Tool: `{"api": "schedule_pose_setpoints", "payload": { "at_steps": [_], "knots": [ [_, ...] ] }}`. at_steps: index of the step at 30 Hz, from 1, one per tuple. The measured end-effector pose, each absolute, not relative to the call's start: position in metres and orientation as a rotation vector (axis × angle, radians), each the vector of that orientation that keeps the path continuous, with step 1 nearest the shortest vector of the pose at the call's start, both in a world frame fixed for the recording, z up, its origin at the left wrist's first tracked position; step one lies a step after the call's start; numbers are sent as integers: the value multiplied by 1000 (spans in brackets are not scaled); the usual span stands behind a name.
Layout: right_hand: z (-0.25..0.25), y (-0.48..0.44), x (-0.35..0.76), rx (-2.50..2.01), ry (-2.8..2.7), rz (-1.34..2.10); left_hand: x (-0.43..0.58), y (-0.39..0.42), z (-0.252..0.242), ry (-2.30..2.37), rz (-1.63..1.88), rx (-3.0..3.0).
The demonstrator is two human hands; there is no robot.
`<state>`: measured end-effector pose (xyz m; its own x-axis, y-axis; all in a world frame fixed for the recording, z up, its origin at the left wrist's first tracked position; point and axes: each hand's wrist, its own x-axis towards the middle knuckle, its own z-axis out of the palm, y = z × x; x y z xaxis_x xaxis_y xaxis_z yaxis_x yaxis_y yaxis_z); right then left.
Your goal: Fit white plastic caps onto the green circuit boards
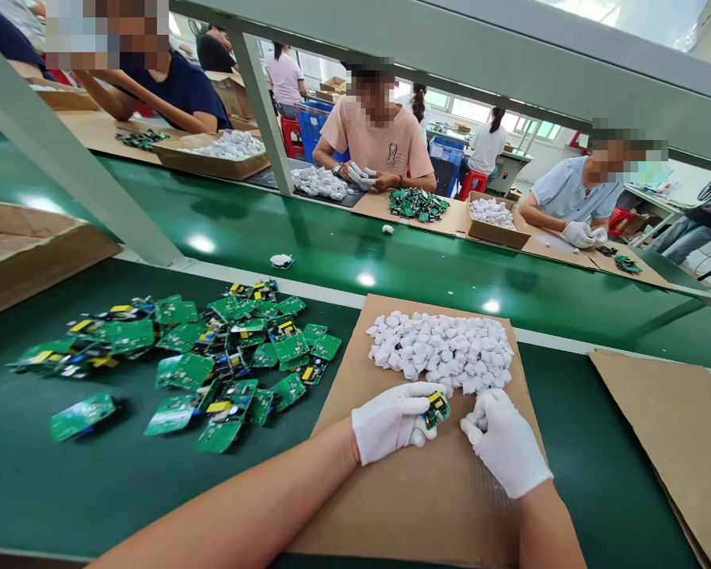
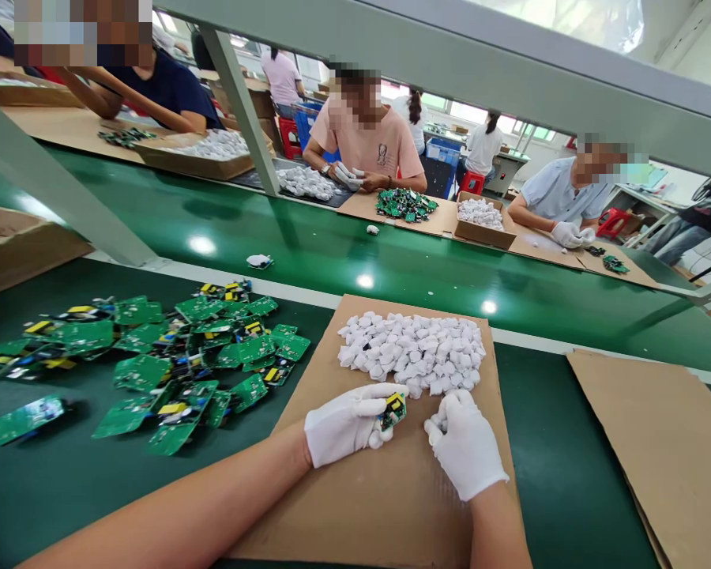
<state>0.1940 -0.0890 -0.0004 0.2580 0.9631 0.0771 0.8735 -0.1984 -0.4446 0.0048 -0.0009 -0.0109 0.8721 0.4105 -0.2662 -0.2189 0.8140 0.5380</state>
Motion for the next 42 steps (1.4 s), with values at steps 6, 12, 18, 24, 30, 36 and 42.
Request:
{"api": "schedule_pose_setpoints", "payload": {
  "at_steps": [6,12,18,24,30,36,42],
  "knots": [
    [15,-92,197,-1744,-1042,744,5,1,-11,372,326,522],
    [19,-91,187,-1530,-879,937,5,1,-12,364,350,534],
    [15,-90,179,-1633,-966,1052,6,-3,-9,367,379,562],
    [7,-87,179,-1564,-910,910,6,-3,-6,356,383,584],
    [2,-87,176,-1517,-989,975,8,-3,-10,403,421,542],
    [6,-86,176,-1557,-1009,914,7,-2,-7,391,415,598],
    [5,-83,175,-1441,-1211,757,6,-2,-5,352,413,536]
  ]
}}
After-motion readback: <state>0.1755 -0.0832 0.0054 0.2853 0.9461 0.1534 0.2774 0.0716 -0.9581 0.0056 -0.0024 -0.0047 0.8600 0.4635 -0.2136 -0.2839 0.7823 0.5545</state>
